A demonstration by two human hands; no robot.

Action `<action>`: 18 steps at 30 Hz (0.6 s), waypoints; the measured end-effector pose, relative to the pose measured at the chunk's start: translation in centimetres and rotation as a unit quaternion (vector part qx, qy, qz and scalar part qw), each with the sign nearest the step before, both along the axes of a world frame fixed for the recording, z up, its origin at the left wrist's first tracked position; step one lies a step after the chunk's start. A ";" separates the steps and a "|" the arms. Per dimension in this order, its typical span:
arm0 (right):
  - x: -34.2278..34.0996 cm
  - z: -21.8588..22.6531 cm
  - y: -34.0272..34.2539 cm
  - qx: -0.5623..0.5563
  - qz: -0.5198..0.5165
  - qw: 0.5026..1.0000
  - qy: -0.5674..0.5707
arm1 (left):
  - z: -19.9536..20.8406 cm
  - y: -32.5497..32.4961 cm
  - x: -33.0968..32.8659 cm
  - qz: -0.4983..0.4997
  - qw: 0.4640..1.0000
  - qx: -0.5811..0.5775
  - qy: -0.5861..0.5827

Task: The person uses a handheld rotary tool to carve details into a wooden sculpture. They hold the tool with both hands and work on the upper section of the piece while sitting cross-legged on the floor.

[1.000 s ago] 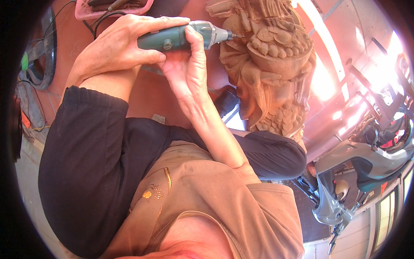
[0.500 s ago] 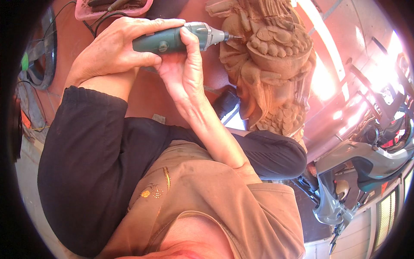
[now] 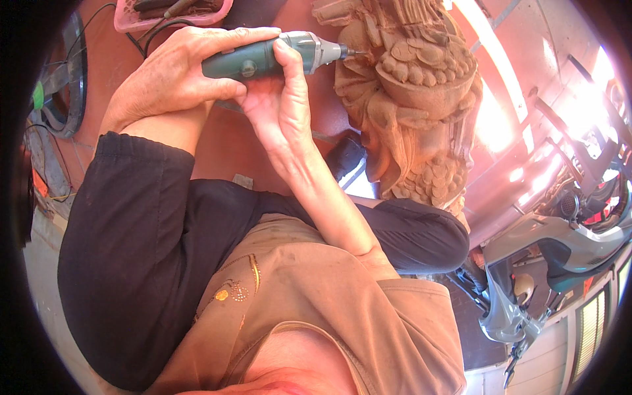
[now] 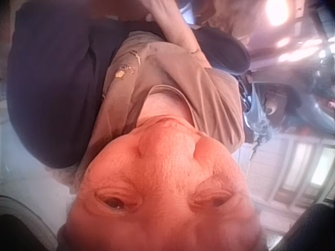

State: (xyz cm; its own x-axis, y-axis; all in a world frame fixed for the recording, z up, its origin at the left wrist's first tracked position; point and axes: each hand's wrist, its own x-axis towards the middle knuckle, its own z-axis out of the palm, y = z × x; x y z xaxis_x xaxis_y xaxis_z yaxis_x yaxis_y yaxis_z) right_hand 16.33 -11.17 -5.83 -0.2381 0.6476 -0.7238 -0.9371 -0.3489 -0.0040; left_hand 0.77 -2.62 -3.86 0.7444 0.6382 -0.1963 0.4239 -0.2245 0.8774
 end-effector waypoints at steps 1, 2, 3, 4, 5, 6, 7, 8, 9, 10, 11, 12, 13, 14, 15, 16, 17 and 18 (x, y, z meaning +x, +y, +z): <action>0.0 0.1 0.0 -0.003 -0.002 1.000 0.003 | 0.2 0.0 0.0 -0.001 1.000 -0.004 0.005; -0.1 0.1 0.1 0.000 0.001 1.000 0.005 | 0.4 0.1 0.0 -0.002 1.000 -0.008 0.009; -0.1 0.1 0.1 0.003 0.003 1.000 0.008 | 0.5 0.1 0.0 -0.004 1.000 -0.011 0.014; 0.0 0.0 0.0 0.005 0.005 1.000 0.007 | 0.3 0.1 0.0 -0.002 1.000 -0.002 0.007; 0.0 -0.1 0.0 0.009 0.004 1.000 -0.002 | 0.1 0.0 0.0 0.000 1.000 0.007 0.001; 0.0 0.0 0.2 0.012 0.005 1.000 -0.007 | 0.2 0.0 -0.2 0.005 1.000 0.016 -0.001; -0.1 0.0 0.3 0.015 0.007 1.000 -0.011 | 0.3 0.0 -0.2 0.006 1.000 0.013 0.006; -0.1 0.1 0.3 0.017 0.004 1.000 -0.004 | 0.4 0.0 -0.2 0.007 1.000 0.010 0.013; 0.1 0.0 0.3 0.019 -0.002 1.000 -0.004 | 0.2 0.2 0.1 0.005 1.000 0.006 0.014; 0.2 0.0 0.3 0.020 -0.008 1.000 -0.004 | 0.5 0.4 0.4 0.000 1.000 -0.012 0.015; 0.2 0.0 0.4 0.014 -0.009 1.000 -0.008 | 1.1 0.8 0.7 -0.006 0.999 -0.030 0.016; 0.2 0.2 0.4 0.010 -0.006 1.000 -0.006 | 1.6 0.9 0.8 -0.008 0.999 -0.046 0.022; 0.1 0.3 0.4 0.006 -0.005 1.000 -0.005 | 1.6 0.7 0.7 -0.004 0.999 -0.027 0.021; 0.1 0.4 0.4 0.014 -0.001 1.000 0.001 | 1.3 0.5 0.4 -0.001 1.000 -0.008 0.021; 0.0 0.2 0.3 0.019 0.001 1.000 0.007 | 0.8 0.3 0.1 0.001 1.000 0.009 0.021; -0.1 -0.1 0.2 0.025 0.002 1.000 0.014 | 0.6 0.3 0.0 -0.002 1.000 0.013 0.019; -0.2 -0.2 0.1 0.019 0.001 1.000 0.018 | 0.5 0.3 0.0 -0.005 1.000 0.017 0.018; -0.3 -0.1 0.2 0.013 0.001 1.000 0.023 | 0.5 0.2 -0.2 -0.006 1.000 0.023 0.016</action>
